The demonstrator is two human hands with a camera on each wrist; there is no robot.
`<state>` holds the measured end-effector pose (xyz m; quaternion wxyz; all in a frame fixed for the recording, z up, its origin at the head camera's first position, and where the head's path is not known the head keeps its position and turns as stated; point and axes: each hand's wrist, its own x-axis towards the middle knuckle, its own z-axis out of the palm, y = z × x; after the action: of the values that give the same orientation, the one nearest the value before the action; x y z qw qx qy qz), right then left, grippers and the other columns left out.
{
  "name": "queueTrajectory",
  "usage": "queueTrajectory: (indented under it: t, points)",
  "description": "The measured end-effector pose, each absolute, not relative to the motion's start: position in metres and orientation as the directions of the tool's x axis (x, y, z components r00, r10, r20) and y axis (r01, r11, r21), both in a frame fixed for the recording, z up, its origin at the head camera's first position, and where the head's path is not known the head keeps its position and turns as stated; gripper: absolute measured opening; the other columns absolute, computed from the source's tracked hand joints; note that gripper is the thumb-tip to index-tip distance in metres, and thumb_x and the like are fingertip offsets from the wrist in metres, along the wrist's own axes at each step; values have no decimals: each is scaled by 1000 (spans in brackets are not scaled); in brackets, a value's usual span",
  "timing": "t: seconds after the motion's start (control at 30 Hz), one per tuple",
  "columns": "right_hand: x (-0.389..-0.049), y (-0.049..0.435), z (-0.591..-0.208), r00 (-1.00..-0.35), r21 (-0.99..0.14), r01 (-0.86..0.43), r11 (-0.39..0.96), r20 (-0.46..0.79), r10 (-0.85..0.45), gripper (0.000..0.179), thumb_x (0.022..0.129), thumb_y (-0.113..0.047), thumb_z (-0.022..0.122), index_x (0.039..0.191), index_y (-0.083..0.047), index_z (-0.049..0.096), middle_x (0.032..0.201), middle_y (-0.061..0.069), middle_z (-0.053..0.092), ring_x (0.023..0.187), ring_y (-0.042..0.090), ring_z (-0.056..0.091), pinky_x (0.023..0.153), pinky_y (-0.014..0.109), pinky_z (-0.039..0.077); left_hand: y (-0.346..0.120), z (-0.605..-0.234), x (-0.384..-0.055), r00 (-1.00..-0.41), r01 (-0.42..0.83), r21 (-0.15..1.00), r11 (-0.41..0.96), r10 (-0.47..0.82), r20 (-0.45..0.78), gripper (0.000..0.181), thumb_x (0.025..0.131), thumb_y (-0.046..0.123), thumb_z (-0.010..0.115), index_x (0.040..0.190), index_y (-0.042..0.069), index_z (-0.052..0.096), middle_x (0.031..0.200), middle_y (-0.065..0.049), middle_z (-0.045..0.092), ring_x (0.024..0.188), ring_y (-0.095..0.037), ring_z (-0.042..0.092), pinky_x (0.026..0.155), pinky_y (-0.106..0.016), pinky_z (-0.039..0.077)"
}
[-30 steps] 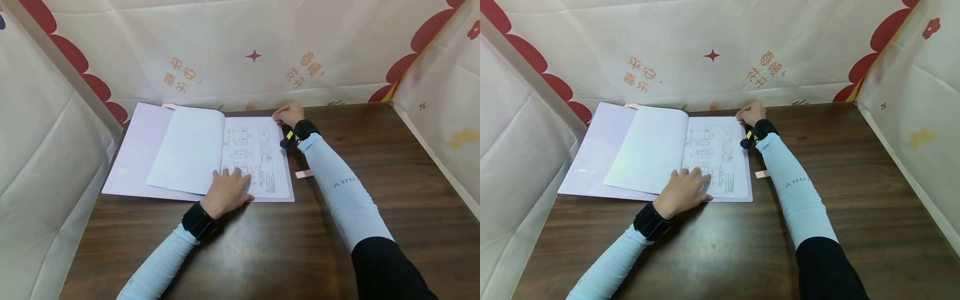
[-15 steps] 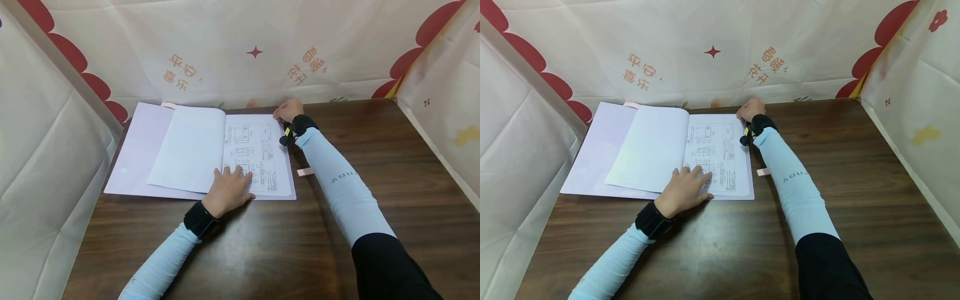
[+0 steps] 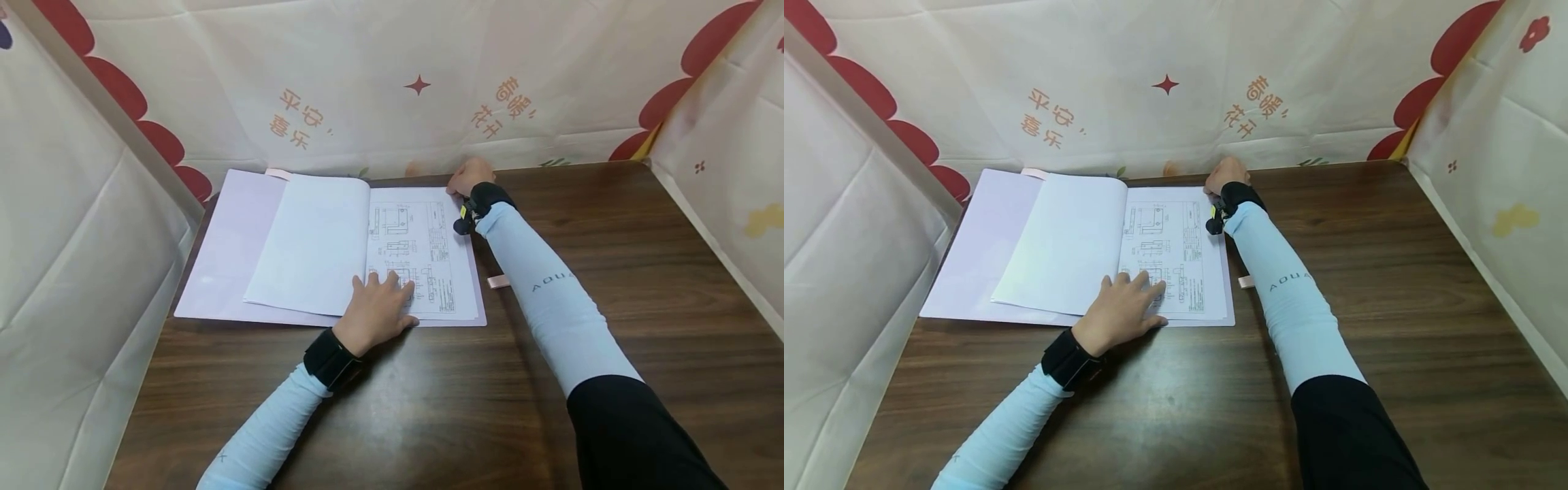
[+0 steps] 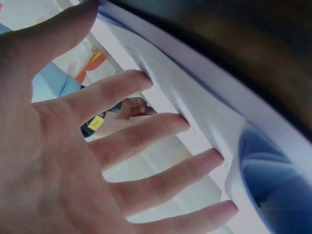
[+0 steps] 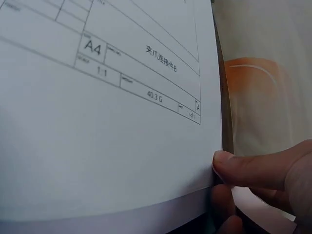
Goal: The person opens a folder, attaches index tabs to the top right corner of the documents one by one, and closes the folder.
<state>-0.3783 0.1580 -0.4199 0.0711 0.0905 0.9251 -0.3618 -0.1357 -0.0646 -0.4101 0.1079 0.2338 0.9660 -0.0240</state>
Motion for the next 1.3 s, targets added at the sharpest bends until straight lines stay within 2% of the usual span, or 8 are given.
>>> queueTrajectory:
  t: [0.13, 0.27, 0.5, 0.6, 0.73, 0.83, 1.13, 1.3]
  points:
    - [-390, 164, -426, -960, -613, 258, 747, -252, 124, 17, 92, -18, 75, 98, -2, 78, 86, 9, 72, 90, 29, 61, 76, 37, 45, -63, -411, -136, -865, 468, -6, 884, 457, -209, 70, 92, 60, 68, 150, 22, 54, 141, -14, 60, 118, -42, 60, 103, -68, 44]
    - [-395, 165, -429, -944, -587, 311, 747, -285, 168, 18, 91, -16, 75, 102, -1, 76, 93, 12, 72, 89, 31, 63, 73, 38, 46, -62, -411, -137, -859, 477, -10, 879, 464, -216, 70, 92, 60, 68, 150, 22, 54, 142, -14, 59, 120, -42, 60, 104, -69, 43]
    - [-387, 157, -415, -951, -518, 300, 801, -228, 209, 42, 90, -20, 76, 128, -2, 69, 123, 18, 69, 108, 37, 58, 88, 44, 45, -62, -410, -139, -859, 476, -9, 879, 463, -220, 69, 94, 59, 67, 150, 23, 54, 141, -14, 59, 119, -42, 59, 104, -69, 43]
    - [-385, 161, -413, -952, -495, 297, 816, -223, 211, 54, 90, -28, 78, 137, -5, 62, 136, 19, 63, 118, 39, 54, 99, 48, 42, -62, -410, -140, -861, 473, -12, 881, 459, -218, 69, 94, 60, 66, 150, 23, 54, 141, -13, 59, 119, -42, 59, 104, -69, 43]
    - [-391, 178, -423, -939, -473, 325, 819, -265, 219, 74, 85, -44, 82, 146, -10, 55, 149, 17, 57, 126, 40, 50, 104, 52, 36, -62, -410, -139, -860, 476, -13, 879, 463, -215, 69, 94, 60, 66, 151, 23, 54, 141, -13, 60, 120, -42, 59, 104, -68, 43]
    - [-394, 187, -430, -928, -480, 348, 805, -296, 225, 86, 81, -53, 84, 149, -10, 52, 152, 17, 55, 125, 39, 49, 103, 53, 37, -63, -410, -138, -861, 474, -15, 880, 460, -217, 68, 94, 59, 66, 150, 23, 54, 141, -14, 60, 119, -42, 60, 103, -68, 44]
    - [-399, 191, -447, -929, -495, 346, 797, -301, 217, 96, 75, -60, 84, 148, -6, 52, 148, 20, 57, 122, 40, 54, 101, 55, 44, -66, -411, -134, -857, 477, -13, 879, 462, -227, 66, 96, 56, 66, 151, 22, 54, 140, -15, 60, 117, -42, 60, 104, -69, 43]
    - [-401, 193, -445, -926, -578, 347, 739, -337, 172, 106, 74, -64, 83, 154, -7, 43, 152, 22, 47, 131, 41, 46, 106, 60, 44, -67, -411, -136, -856, 478, -7, 878, 465, -226, 66, 96, 56, 65, 151, 22, 53, 139, -15, 60, 116, -41, 59, 103, -68, 44]
